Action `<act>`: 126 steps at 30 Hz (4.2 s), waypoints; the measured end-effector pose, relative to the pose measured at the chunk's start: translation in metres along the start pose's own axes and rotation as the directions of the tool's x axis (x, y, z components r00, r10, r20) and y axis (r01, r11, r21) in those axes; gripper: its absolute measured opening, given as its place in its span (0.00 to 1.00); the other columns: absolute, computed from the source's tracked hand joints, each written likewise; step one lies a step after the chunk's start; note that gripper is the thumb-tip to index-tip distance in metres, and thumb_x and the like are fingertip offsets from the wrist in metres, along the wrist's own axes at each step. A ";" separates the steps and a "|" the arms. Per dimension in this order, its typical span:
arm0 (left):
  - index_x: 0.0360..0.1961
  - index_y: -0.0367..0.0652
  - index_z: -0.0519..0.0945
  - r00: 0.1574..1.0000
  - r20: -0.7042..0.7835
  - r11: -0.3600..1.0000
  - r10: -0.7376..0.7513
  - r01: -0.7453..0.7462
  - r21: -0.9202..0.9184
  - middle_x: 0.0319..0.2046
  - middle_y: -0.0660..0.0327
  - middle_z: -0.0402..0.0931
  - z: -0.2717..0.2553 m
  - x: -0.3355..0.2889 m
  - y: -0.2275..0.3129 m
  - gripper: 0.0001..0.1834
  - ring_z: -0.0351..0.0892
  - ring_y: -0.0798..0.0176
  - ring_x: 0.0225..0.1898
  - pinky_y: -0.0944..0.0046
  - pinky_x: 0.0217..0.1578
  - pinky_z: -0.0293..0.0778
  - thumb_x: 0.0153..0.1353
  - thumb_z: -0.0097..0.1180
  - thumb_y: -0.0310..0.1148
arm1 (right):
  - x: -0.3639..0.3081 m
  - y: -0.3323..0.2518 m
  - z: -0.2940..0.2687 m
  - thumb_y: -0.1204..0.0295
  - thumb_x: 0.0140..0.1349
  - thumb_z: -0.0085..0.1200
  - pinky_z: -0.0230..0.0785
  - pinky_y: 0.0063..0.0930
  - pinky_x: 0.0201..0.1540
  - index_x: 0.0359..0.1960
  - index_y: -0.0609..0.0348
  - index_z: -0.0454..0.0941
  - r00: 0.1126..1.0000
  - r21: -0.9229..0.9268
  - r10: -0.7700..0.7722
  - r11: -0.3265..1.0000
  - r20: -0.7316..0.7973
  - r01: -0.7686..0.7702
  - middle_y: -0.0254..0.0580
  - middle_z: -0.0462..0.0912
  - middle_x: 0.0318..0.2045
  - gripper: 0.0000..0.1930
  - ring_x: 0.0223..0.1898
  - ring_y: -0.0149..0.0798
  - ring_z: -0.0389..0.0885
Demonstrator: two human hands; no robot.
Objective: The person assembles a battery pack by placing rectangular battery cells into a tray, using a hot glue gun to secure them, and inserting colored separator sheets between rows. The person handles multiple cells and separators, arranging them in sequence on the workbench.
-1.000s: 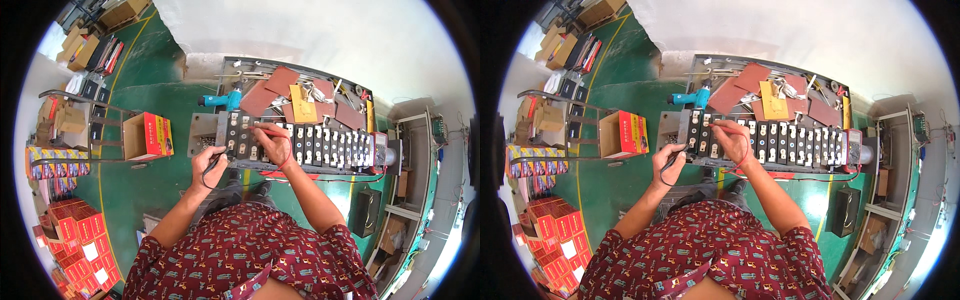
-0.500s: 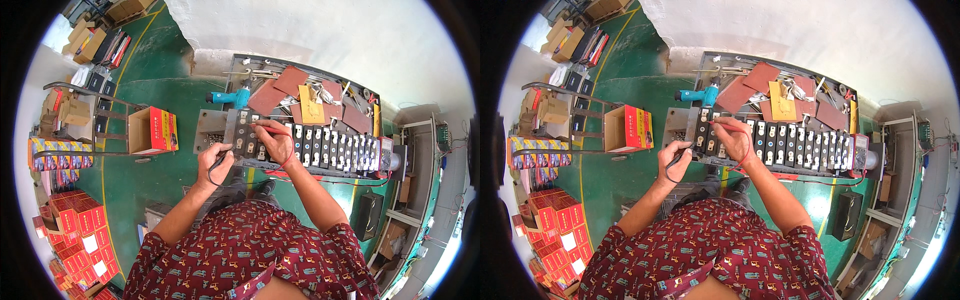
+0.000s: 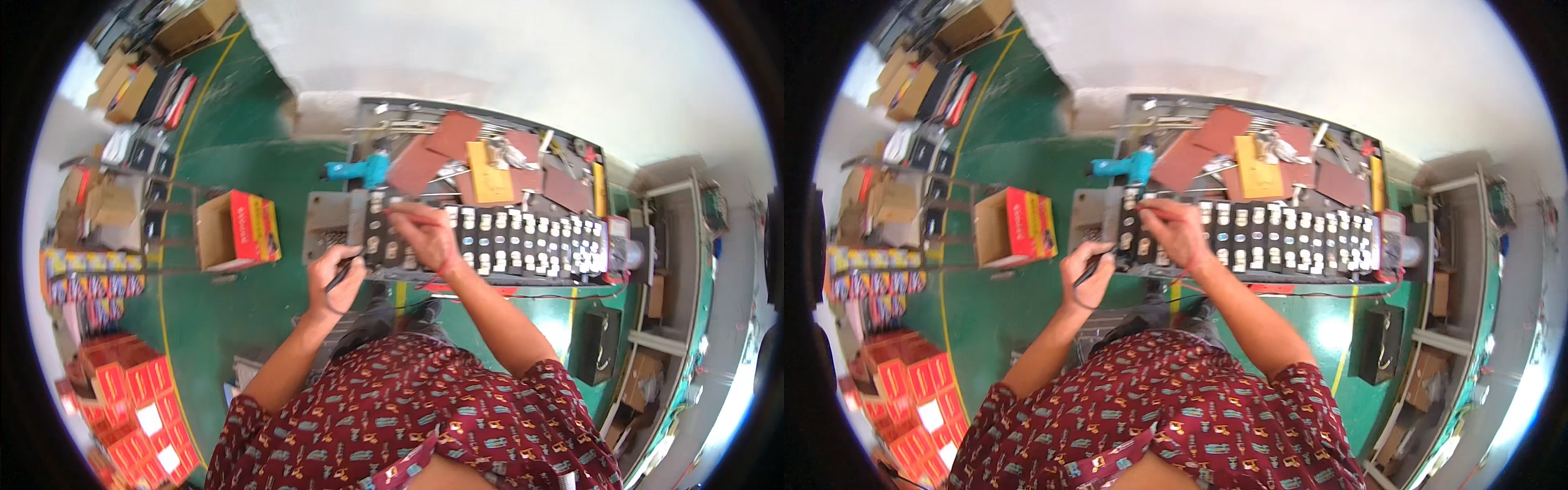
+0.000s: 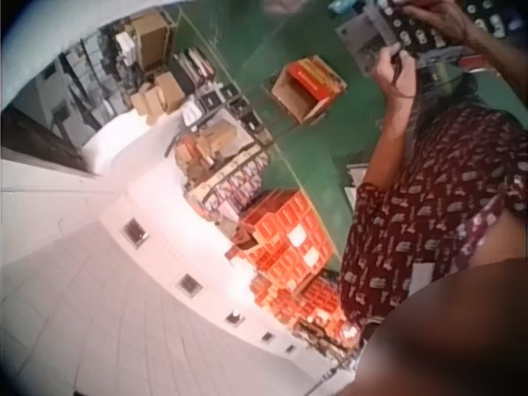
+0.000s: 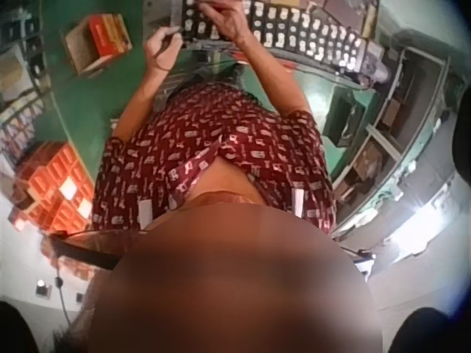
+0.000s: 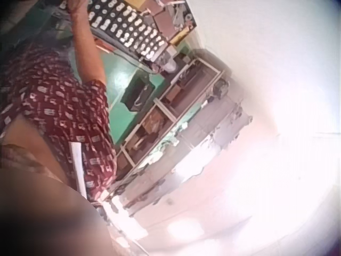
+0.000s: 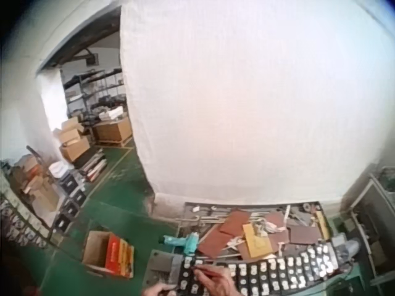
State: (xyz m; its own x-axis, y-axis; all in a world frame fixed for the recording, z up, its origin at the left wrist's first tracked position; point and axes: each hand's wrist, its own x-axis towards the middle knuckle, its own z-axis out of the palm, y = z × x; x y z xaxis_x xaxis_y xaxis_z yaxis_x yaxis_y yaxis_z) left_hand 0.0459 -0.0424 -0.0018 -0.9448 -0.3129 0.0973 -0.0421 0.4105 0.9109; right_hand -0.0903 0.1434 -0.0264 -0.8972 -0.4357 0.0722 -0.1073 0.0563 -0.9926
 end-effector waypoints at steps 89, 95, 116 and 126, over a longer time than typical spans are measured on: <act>0.48 0.29 0.85 0.898 0.436 0.989 0.062 0.005 -0.149 0.34 0.58 0.87 0.109 0.016 0.049 0.12 0.84 0.72 0.34 0.67 0.38 0.80 0.66 0.64 0.26 | -0.077 -0.005 -0.127 0.75 0.73 0.61 0.75 0.21 0.36 0.52 0.65 0.89 0.984 -0.088 0.054 0.994 -0.170 -0.070 0.34 0.89 0.33 0.11 0.33 0.22 0.79; 0.47 0.30 0.86 0.923 0.365 0.984 0.122 -0.064 -0.166 0.32 0.57 0.86 0.118 0.012 0.021 0.11 0.85 0.69 0.34 0.65 0.37 0.81 0.65 0.64 0.24 | -0.078 0.000 -0.131 0.74 0.72 0.64 0.81 0.26 0.40 0.51 0.63 0.89 0.986 -0.204 -0.047 0.979 -0.159 0.014 0.44 0.92 0.35 0.11 0.36 0.27 0.87; 0.47 0.29 0.84 0.895 0.445 0.992 0.022 0.035 -0.120 0.35 0.59 0.85 0.111 0.013 0.049 0.10 0.83 0.71 0.35 0.67 0.38 0.78 0.67 0.61 0.24 | -0.078 -0.012 -0.130 0.73 0.70 0.65 0.81 0.30 0.39 0.49 0.65 0.89 0.974 -0.210 -0.100 0.976 -0.204 0.057 0.50 0.91 0.36 0.11 0.35 0.36 0.90; 0.46 0.28 0.84 0.905 0.425 0.990 0.023 0.039 -0.136 0.33 0.56 0.86 0.113 0.011 0.053 0.10 0.85 0.69 0.33 0.66 0.37 0.81 0.64 0.63 0.22 | -0.080 -0.018 -0.133 0.73 0.70 0.65 0.81 0.28 0.38 0.50 0.65 0.89 0.977 -0.217 -0.088 0.975 -0.197 0.044 0.47 0.91 0.35 0.11 0.33 0.32 0.88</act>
State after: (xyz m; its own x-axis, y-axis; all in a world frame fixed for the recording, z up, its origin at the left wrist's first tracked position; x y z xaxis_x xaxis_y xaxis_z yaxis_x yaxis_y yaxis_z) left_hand -0.0034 0.0730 0.0016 -0.9940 0.0903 -0.0616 -0.0342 0.2780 0.9600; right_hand -0.0740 0.2964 -0.0013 -0.9510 -0.2537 0.1766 -0.2369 0.2308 -0.9437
